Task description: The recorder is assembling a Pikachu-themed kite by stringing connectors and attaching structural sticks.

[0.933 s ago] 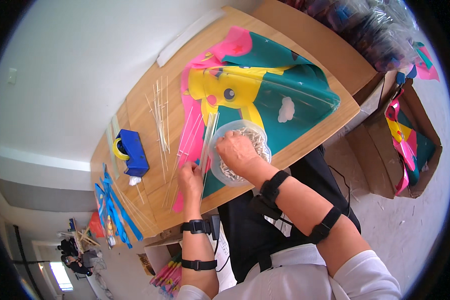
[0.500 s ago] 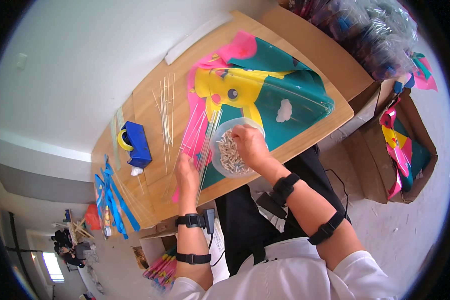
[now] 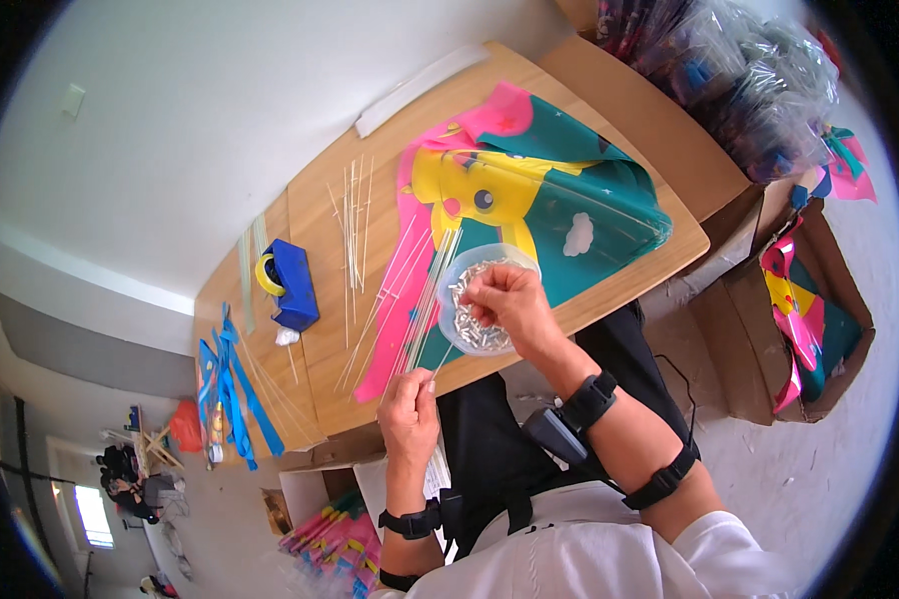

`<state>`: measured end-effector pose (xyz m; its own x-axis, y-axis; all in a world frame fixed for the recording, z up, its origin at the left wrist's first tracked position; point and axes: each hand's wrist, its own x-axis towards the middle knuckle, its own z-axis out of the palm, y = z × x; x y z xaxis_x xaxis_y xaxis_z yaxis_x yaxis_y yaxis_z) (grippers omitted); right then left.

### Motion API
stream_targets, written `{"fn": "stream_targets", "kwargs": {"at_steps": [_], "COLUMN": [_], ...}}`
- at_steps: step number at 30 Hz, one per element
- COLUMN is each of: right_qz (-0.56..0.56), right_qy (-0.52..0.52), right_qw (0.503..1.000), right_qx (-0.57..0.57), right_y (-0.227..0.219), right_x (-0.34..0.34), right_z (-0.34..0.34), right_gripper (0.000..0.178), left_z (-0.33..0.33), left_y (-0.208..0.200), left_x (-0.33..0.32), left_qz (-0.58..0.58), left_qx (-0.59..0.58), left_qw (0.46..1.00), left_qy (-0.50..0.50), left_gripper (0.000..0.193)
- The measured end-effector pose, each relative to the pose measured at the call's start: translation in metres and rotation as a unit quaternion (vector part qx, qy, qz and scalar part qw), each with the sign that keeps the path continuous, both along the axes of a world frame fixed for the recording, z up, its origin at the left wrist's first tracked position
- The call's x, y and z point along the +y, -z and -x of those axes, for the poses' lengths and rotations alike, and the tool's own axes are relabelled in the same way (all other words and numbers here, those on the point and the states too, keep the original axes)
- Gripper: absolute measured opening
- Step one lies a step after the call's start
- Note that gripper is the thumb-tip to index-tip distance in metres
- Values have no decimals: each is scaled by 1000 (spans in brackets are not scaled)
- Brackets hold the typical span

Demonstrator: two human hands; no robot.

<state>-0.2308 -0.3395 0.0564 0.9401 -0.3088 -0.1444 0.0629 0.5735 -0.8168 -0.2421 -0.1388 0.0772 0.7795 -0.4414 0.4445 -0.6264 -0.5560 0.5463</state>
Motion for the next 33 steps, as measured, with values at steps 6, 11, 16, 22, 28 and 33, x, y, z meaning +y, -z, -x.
{"fn": "stream_targets", "kwargs": {"at_steps": [6, 11, 16, 22, 28, 33], "right_qz": [40, 59, -18, -43, -84, -92], "right_qy": [2, 32, 72, 37, 1, 1], "right_qw": [999, 998, 997, 998, 996, 995], "right_qx": [12, 18, 29, 23, 33, 37], "right_y": [-3, 2, 0, -1, -1, -2], "right_x": [20, 7, 10, 10, 9, 8], "right_z": [15, 15, 13, 13, 14, 17], "right_gripper": [6, 7, 7, 8, 9, 10], "left_z": [4, 3, 4, 4, 2, 4], "left_y": [-5, -9, -15, -14, -15, -17], "left_x": [-7, -7, -7, -3, -1, -6], "left_qz": [-24, -21, -29, -12, -13, -17], "left_qx": [18, -23, -15, -14, -8, -3], "left_qw": [999, 999, 999, 1000, 1000, 1000], "left_qy": [-35, -27, -33, -6, -11, -10], "left_gripper": [14, 24, 27, 32, 34, 34]}}
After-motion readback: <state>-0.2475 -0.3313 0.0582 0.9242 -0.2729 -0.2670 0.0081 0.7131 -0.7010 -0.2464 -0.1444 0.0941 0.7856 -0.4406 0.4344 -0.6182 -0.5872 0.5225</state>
